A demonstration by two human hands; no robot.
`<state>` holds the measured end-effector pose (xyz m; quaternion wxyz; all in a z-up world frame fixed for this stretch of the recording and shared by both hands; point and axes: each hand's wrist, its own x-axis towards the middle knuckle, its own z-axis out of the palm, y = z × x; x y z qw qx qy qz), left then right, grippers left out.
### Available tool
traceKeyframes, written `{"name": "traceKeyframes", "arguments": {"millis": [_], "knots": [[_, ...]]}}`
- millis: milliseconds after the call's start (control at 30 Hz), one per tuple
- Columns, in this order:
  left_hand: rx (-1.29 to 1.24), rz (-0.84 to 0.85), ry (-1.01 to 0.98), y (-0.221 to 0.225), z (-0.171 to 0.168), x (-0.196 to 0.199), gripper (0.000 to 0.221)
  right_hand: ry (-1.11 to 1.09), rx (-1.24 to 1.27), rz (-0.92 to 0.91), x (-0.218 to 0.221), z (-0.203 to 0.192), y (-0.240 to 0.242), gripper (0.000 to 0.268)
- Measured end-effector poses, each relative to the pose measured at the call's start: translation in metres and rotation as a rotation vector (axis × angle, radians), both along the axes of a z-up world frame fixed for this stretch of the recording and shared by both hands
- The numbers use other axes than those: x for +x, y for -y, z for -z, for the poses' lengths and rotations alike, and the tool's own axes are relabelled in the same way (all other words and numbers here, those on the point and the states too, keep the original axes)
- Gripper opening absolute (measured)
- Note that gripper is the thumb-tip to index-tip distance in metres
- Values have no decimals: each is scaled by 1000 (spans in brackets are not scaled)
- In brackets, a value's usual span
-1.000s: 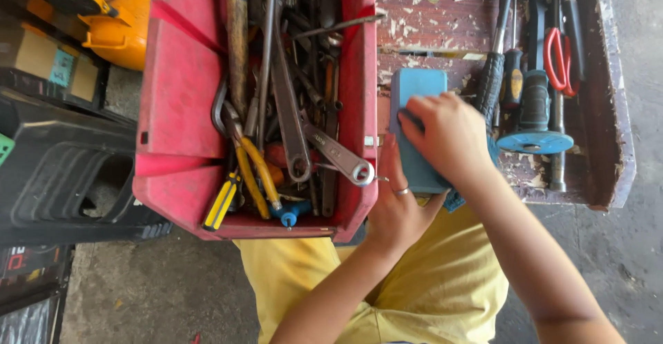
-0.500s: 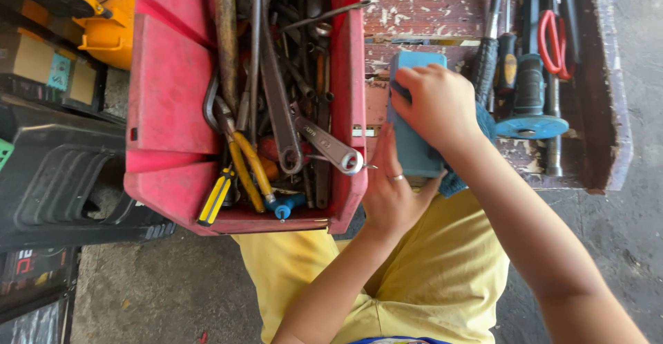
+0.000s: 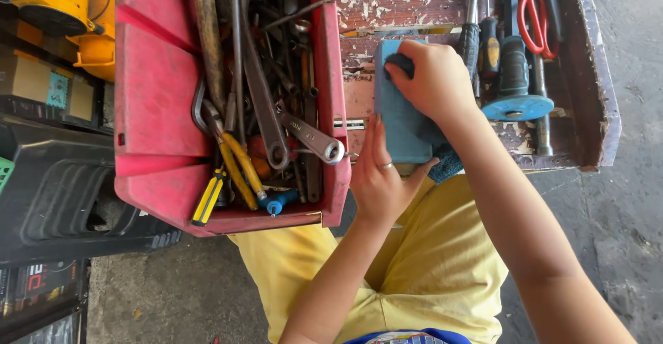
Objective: Cleaning a small blue plastic box with a cloth in a motorcycle repair shop.
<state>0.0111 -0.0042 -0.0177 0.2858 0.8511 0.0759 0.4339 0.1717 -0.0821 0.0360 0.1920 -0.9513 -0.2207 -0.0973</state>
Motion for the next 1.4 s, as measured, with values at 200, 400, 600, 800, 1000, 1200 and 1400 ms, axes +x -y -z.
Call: {"name": "traceKeyframes", "arguments": {"millis": [200,400,600,800,1000,1200,1400], "knots": [[-6,-13,11,1,-10,-1,88,-107,-263,7,-13,-28,-6,22],[19,-12,-1,0,-7,-3,90,-83,-295,-201,-42,-50,-2,24],[12,-17,-16,1,-6,-2,89,22,-325,-181,-11,-28,6,26],[68,96,-71,-8,-14,-10,89,-32,-188,-115,27,-22,3,31],[87,41,-92,-6,-15,-11,87,58,-185,-351,-36,-24,11,32],[39,80,-91,-6,-6,-10,64,-20,-34,-509,-97,-36,33,30],[30,113,-104,-7,-4,-11,52,-101,29,-483,-129,-22,64,13]]}}
